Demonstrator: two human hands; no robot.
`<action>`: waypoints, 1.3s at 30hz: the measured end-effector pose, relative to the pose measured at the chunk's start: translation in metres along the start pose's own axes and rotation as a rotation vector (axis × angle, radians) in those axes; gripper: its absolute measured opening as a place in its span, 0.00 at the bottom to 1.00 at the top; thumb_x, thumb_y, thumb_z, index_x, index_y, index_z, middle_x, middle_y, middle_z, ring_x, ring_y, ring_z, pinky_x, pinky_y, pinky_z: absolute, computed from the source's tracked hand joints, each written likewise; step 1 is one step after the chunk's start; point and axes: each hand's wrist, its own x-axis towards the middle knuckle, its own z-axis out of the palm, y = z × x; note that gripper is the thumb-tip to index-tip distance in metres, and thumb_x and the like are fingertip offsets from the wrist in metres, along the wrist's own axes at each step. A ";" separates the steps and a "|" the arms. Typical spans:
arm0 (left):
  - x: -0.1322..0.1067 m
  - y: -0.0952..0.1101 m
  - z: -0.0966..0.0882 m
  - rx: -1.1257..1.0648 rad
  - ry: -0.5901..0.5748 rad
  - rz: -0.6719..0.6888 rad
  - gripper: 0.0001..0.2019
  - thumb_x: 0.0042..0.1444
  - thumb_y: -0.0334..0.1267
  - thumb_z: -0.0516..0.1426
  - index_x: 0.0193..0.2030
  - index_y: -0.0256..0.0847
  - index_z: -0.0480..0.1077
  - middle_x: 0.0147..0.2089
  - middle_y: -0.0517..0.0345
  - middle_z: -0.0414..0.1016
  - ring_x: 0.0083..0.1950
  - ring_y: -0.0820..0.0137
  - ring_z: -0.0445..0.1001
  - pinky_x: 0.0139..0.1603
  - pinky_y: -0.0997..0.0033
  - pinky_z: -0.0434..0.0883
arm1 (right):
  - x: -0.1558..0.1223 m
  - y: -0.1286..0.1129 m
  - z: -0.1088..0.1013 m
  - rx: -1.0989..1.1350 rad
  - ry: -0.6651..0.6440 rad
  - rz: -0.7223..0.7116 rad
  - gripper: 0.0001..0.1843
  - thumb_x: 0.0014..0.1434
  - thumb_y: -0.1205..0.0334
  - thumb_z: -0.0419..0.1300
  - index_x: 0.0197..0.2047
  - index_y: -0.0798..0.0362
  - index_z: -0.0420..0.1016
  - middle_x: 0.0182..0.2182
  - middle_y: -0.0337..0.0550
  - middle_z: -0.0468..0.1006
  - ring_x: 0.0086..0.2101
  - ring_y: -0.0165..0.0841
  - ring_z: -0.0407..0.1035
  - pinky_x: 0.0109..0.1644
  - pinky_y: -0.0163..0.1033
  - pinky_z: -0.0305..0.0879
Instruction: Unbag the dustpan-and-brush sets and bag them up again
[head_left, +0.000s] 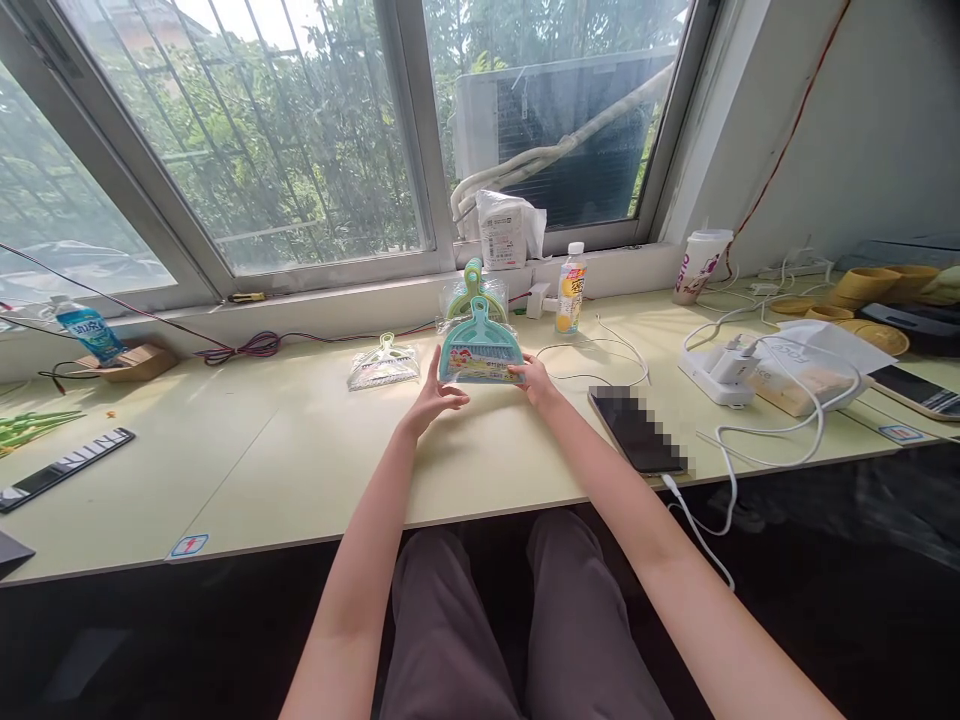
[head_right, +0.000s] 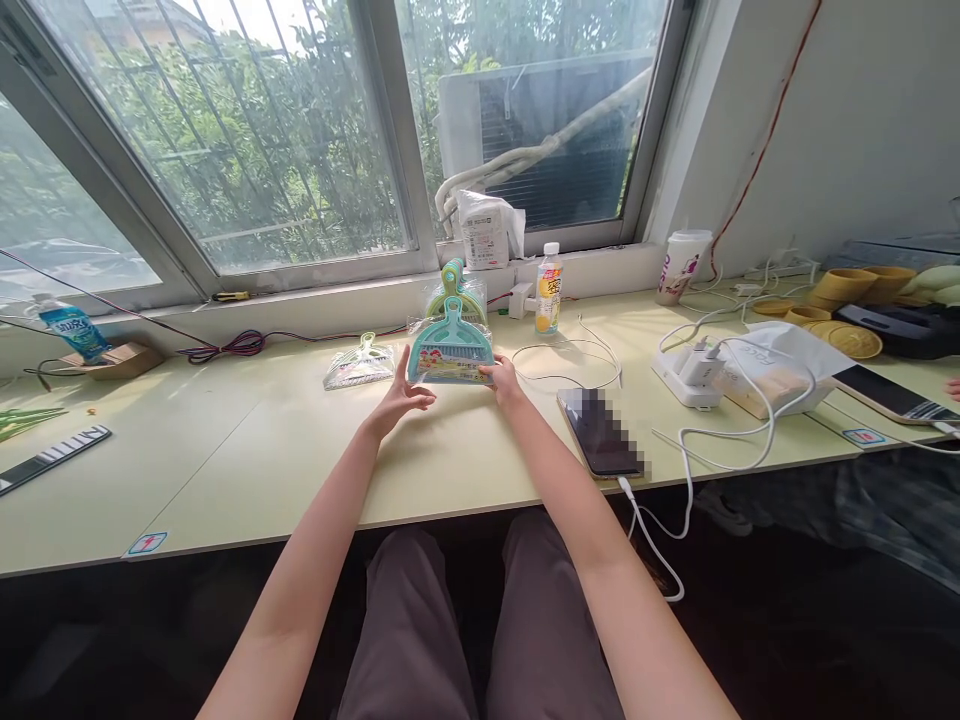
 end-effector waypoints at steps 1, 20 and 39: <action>0.002 -0.002 0.000 0.030 0.060 0.005 0.51 0.44 0.39 0.68 0.71 0.56 0.45 0.56 0.45 0.72 0.40 0.68 0.78 0.39 0.70 0.72 | -0.001 0.000 0.000 0.000 -0.014 -0.002 0.20 0.39 0.73 0.64 0.37 0.50 0.66 0.33 0.38 0.77 0.30 0.31 0.72 0.36 0.39 0.71; 0.015 -0.023 -0.039 0.457 1.040 -0.209 0.13 0.63 0.44 0.49 0.49 0.42 0.67 0.47 0.49 0.75 0.52 0.60 0.74 0.48 0.63 0.70 | -0.003 0.026 0.074 -0.570 -0.204 -0.249 0.24 0.42 0.63 0.68 0.39 0.49 0.60 0.38 0.40 0.75 0.31 0.32 0.71 0.35 0.40 0.69; 0.023 -0.036 -0.067 1.009 0.753 -0.369 0.20 0.59 0.36 0.48 0.58 0.43 0.66 0.70 0.46 0.56 0.70 0.57 0.55 0.69 0.44 0.47 | 0.034 0.094 0.217 -0.988 -0.084 -0.440 0.18 0.58 0.70 0.59 0.52 0.56 0.64 0.44 0.51 0.76 0.44 0.38 0.71 0.46 0.39 0.66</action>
